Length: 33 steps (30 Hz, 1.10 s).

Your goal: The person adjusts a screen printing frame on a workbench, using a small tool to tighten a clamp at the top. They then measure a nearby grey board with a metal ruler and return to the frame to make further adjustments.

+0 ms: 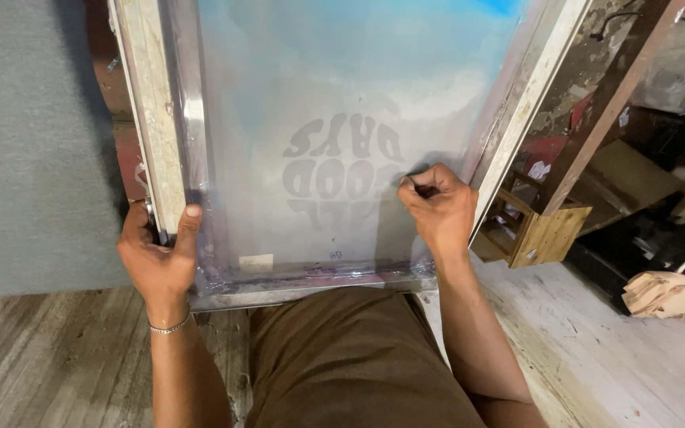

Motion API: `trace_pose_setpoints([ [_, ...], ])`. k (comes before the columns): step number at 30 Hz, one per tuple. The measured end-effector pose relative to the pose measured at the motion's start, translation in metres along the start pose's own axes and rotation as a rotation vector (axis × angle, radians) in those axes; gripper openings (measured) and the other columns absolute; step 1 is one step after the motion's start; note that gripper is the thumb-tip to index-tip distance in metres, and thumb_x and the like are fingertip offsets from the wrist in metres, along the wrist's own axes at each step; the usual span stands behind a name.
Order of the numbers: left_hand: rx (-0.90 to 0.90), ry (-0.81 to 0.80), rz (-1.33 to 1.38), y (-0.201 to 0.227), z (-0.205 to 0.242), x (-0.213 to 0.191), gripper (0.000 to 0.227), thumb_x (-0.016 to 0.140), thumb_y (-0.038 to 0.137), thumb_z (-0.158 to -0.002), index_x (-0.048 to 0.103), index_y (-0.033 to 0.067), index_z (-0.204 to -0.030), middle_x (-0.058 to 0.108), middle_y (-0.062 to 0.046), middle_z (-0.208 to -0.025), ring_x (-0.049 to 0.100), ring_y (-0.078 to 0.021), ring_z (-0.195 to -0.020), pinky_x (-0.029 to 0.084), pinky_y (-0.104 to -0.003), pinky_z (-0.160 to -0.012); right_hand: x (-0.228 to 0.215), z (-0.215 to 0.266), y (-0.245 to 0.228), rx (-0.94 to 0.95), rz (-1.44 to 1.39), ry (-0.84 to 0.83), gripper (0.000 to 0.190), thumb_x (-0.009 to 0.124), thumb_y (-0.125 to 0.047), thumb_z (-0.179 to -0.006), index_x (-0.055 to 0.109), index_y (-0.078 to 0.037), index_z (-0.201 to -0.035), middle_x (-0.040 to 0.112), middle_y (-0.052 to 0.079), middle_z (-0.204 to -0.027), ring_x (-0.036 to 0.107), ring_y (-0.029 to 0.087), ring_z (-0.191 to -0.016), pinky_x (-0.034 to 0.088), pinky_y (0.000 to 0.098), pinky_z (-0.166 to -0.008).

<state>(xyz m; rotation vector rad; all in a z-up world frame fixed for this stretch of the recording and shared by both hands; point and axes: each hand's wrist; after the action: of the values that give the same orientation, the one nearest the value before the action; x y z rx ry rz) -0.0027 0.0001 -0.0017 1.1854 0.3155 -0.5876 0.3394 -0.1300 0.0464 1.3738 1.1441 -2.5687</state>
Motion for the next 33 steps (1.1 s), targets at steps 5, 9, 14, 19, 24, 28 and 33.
trace_pose_setpoints([
  [5, 0.038, 0.005, 0.006, 0.026, -0.005, 0.001, 0.036, 0.091, 0.027, -0.099, 0.065, 0.0029, -0.094, 0.06, -0.018, -0.072, 0.064, -0.0274, -0.071, 0.05, -0.04, -0.073, 0.001, 0.0, 0.0, -0.014, 0.021, 0.009, 0.006, 0.076, -0.004, -0.08, 0.07, -0.002, -0.077, 0.065, 0.011, -0.055, 0.059, 0.016, -0.046, 0.044, 0.0285, -0.048],
  [9, 0.035, 0.004, -0.027, 0.016, -0.006, 0.001, 0.035, 0.091, 0.029, -0.097, 0.065, 0.0053, -0.093, 0.059, -0.016, -0.071, 0.059, -0.0213, -0.07, 0.048, -0.035, -0.072, 0.003, -0.004, 0.002, -0.028, 0.041, 0.01, 0.009, 0.077, -0.004, -0.078, 0.069, -0.003, -0.074, 0.065, 0.011, -0.056, 0.06, 0.017, -0.047, 0.043, 0.03, -0.048],
  [14, 0.032, 0.009, -0.036, 0.007, -0.004, 0.001, 0.035, 0.09, 0.028, -0.096, 0.065, 0.0047, -0.092, 0.058, -0.017, -0.071, 0.058, -0.0223, -0.069, 0.048, -0.036, -0.073, 0.004, -0.005, 0.004, -0.018, 0.044, 0.005, 0.01, 0.077, -0.005, -0.077, 0.068, -0.004, -0.072, 0.065, 0.011, -0.055, 0.059, 0.017, -0.047, 0.044, 0.0313, -0.048],
  [19, 0.042, 0.025, -0.01, 0.003, -0.003, 0.004, 0.042, 0.091, 0.031, -0.098, 0.062, 0.0013, -0.092, 0.057, -0.02, -0.072, 0.059, -0.0223, -0.075, 0.051, -0.038, -0.077, 0.0, -0.001, 0.012, -0.048, -0.005, -0.015, 0.012, 0.074, -0.002, -0.083, 0.066, -0.003, -0.074, 0.064, 0.011, -0.053, 0.055, 0.013, -0.045, 0.041, 0.0288, -0.046],
  [24, 0.042, 0.02, -0.039, -0.008, 0.001, 0.002, 0.037, 0.09, 0.03, -0.098, 0.065, 0.0033, -0.093, 0.059, -0.018, -0.072, 0.062, -0.0241, -0.073, 0.049, -0.036, -0.076, 0.0, 0.001, 0.008, -0.054, 0.029, -0.01, 0.013, 0.076, -0.002, -0.079, 0.066, -0.004, -0.071, 0.062, 0.012, -0.052, 0.054, 0.016, -0.041, 0.041, 0.0302, -0.044],
  [28, 0.037, 0.015, -0.027, 0.015, -0.003, 0.003, 0.036, 0.09, 0.029, -0.098, 0.065, 0.0028, -0.094, 0.06, -0.018, -0.074, 0.062, -0.0243, -0.073, 0.051, -0.038, -0.077, 0.0, -0.008, 0.004, -0.073, -0.003, -0.007, 0.012, 0.075, -0.001, -0.08, 0.066, -0.002, -0.072, 0.064, 0.013, -0.053, 0.054, 0.016, -0.042, 0.041, 0.0304, -0.045],
  [33, 0.026, 0.021, -0.032, -0.009, -0.003, 0.0, 0.034, 0.091, 0.028, -0.096, 0.065, 0.0055, -0.093, 0.059, -0.014, -0.073, 0.06, -0.0201, -0.073, 0.05, -0.034, -0.075, 0.002, -0.005, 0.007, -0.07, 0.043, 0.012, 0.014, 0.078, -0.005, -0.077, 0.066, -0.005, -0.07, 0.062, 0.012, -0.052, 0.055, 0.019, -0.042, 0.042, 0.0315, -0.044],
])
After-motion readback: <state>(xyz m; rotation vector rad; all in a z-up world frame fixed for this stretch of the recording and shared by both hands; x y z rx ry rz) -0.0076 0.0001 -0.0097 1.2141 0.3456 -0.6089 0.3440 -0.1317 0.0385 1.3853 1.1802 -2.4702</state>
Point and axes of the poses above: each hand's wrist, its own z-axis away from the middle knuckle, its own x-axis out of the palm, y = z × x
